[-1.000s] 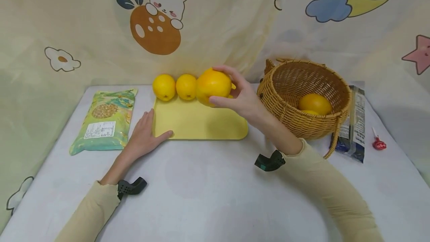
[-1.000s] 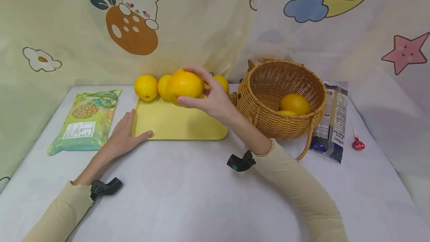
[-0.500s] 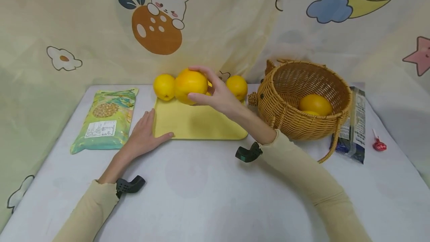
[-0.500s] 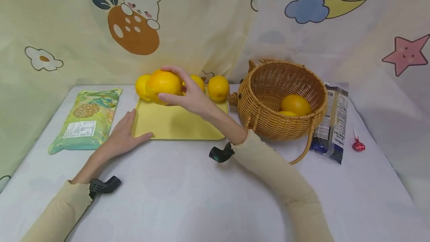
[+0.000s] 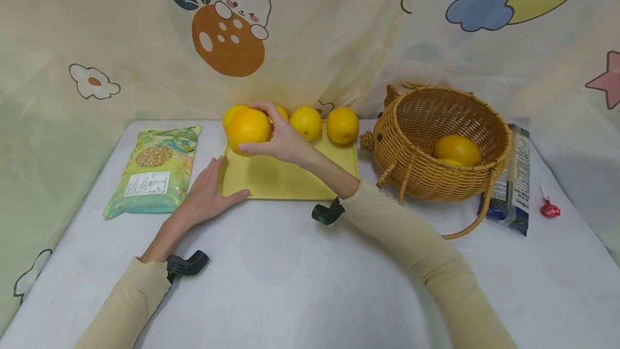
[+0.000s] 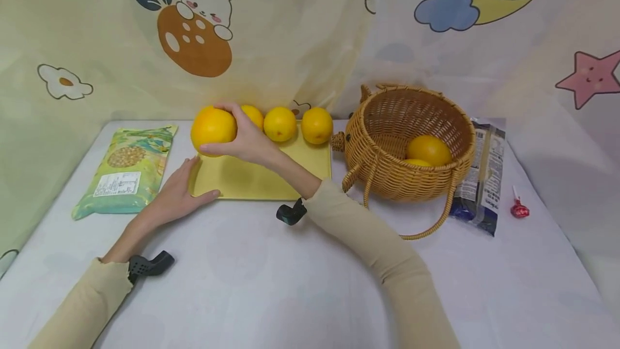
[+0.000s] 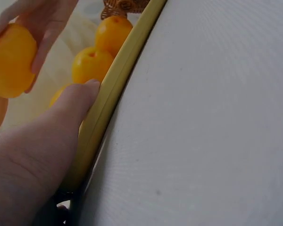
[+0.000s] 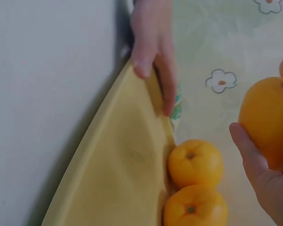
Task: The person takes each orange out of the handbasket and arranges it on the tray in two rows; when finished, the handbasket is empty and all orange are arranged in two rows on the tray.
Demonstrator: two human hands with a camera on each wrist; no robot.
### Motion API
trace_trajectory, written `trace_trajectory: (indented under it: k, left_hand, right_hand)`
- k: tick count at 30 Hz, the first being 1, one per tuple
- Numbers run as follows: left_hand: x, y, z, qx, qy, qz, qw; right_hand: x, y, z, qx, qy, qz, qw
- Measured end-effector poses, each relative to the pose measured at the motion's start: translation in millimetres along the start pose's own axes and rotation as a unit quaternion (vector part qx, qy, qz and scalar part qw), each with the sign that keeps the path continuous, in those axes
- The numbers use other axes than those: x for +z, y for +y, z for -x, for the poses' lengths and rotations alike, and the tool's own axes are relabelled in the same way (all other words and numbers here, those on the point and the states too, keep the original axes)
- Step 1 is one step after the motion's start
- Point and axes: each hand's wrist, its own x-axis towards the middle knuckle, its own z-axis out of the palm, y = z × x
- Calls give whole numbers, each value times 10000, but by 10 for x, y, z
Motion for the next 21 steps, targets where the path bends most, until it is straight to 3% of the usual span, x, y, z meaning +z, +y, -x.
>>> trace_trajectory:
  k: [6, 13, 21]
  left_hand:
    - [-4, 5, -3, 38, 23, 18, 10000]
    - [-6, -6, -9, 155, 5, -12, 9999]
    - [1, -7, -9, 79, -90, 54, 9999]
  right_hand:
    - [90, 137, -55, -331, -190, 1241, 9915]
    - [182, 296, -85, 5, -369, 1812, 9827]
    - [300, 338, -75, 62, -474, 2509, 9668]
